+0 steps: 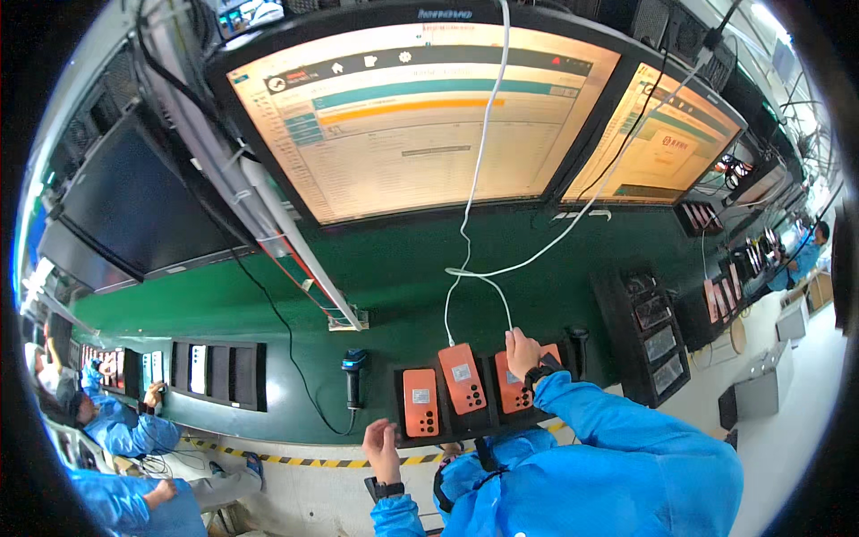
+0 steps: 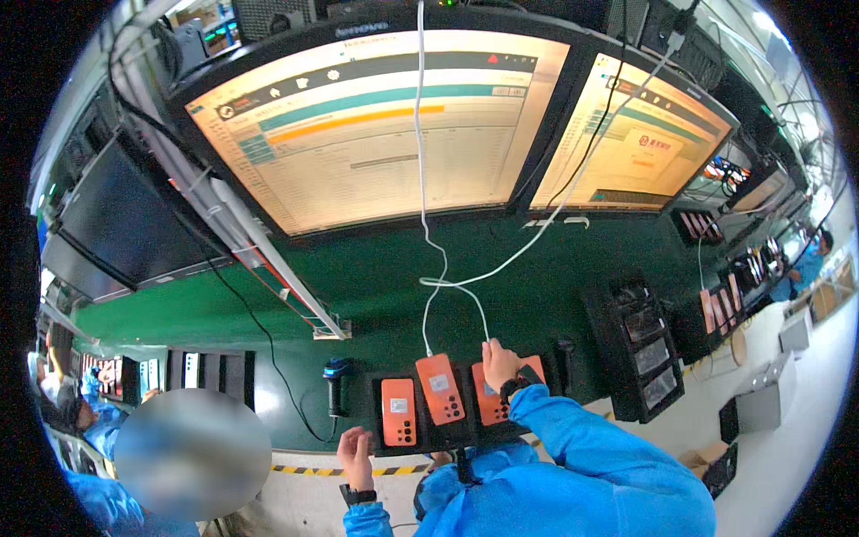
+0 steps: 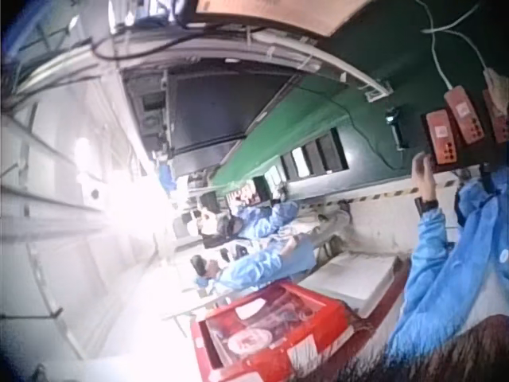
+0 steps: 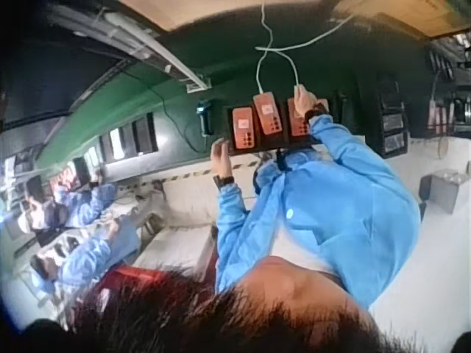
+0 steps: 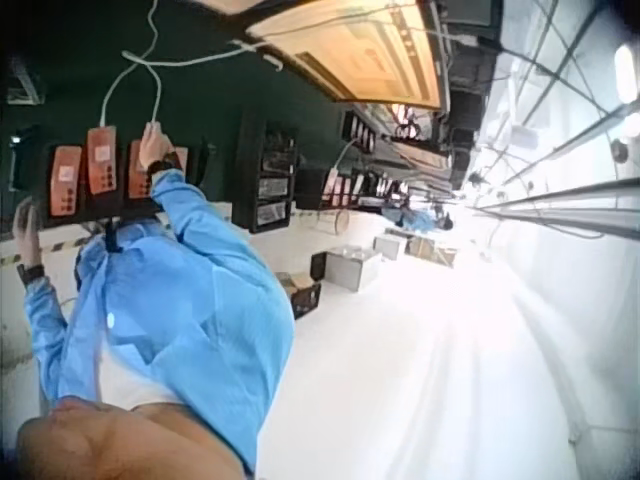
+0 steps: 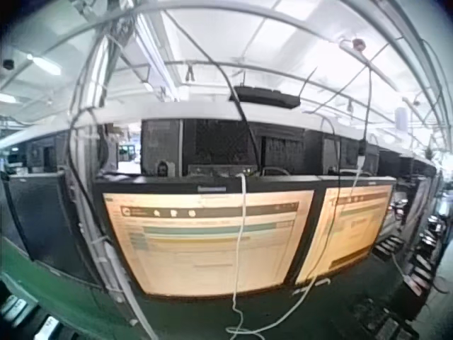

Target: Scanning barcode labels and connecting smartphones to testing cables on an assembly line.

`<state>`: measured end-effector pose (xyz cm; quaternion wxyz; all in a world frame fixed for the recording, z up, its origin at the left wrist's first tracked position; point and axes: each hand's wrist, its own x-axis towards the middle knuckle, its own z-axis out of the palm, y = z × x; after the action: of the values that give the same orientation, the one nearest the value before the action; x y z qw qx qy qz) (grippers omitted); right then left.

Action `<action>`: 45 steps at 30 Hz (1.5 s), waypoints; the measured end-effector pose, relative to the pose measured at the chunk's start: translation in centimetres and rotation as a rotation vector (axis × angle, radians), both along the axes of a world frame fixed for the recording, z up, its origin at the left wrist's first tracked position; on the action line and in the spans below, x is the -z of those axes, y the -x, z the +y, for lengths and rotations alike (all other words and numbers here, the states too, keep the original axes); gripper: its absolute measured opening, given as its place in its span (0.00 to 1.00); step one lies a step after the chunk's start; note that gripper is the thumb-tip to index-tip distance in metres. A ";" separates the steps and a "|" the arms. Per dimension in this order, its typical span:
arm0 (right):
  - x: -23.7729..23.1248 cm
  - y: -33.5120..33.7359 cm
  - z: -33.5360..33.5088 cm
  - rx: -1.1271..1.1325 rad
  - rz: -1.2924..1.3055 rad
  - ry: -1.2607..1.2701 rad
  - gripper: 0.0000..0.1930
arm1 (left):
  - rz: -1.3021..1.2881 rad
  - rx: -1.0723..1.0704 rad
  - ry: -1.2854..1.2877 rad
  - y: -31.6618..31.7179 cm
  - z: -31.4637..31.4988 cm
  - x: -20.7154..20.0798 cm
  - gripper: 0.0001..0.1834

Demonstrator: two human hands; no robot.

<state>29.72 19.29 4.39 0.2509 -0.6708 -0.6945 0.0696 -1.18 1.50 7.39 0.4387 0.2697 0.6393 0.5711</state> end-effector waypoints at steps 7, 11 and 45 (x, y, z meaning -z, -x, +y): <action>-0.2 -0.5 -3.1 0.055 0.145 -0.155 0.12 | -0.037 0.153 -0.095 -3.6 5.6 1.6 0.08; -0.5 -5.0 -6.1 0.209 0.135 -0.064 0.10 | 0.302 0.357 -0.043 -7.1 10.4 -0.3 0.07; 9.4 -14.3 -17.9 0.516 0.441 0.262 0.24 | 1.135 0.435 -0.064 -9.8 15.4 5.1 0.23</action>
<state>44.00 1.41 -5.04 0.3159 -0.8192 -0.4168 0.2352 8.63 16.90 2.28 0.1277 0.6696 0.6860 0.2542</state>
